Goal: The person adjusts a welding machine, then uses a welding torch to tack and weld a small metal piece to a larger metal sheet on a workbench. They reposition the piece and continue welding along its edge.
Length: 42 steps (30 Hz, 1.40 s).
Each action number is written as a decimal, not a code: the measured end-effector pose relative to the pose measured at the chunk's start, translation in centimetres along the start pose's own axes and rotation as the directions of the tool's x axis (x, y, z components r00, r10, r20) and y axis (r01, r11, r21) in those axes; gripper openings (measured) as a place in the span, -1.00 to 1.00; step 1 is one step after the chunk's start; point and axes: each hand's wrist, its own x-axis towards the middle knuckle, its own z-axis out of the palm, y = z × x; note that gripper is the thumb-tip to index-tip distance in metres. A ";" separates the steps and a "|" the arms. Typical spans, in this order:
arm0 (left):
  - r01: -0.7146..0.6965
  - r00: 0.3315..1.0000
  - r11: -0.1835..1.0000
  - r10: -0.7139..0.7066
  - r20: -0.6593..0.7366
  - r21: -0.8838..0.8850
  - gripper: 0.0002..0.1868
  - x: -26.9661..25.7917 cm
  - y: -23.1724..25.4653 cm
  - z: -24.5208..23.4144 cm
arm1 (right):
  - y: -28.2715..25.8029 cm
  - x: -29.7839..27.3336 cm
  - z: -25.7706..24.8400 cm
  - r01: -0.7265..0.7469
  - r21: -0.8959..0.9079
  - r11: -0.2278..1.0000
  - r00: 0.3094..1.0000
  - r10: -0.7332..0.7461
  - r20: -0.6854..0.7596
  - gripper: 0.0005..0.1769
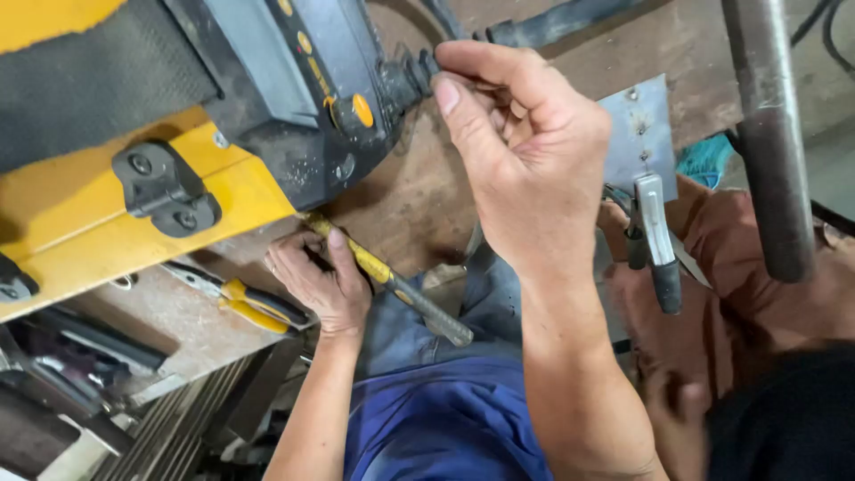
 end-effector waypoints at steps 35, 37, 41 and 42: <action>0.145 0.986 0.989 -0.142 -0.083 0.033 -0.74 0.0 2.4 1.0 | -0.8 1.2 0.4 -0.202 0.220 0.954 0.954 0.141 0.265 -0.52; 0.143 0.986 0.989 -0.140 -0.091 0.034 -0.73 0.0 2.5 1.1 | -0.9 1.3 0.5 -0.226 0.252 0.941 0.952 0.159 0.260 -0.54; 0.141 0.985 0.989 -0.137 -0.100 0.038 -0.70 -0.1 2.5 1.3 | -0.9 1.5 0.3 -0.262 0.278 0.924 0.943 0.184 0.276 -0.57; 0.139 0.986 0.989 -0.134 -0.101 0.049 -0.69 -0.2 2.3 1.3 | -0.9 1.5 0.3 -0.262 0.283 0.923 0.943 0.181 0.280 -0.58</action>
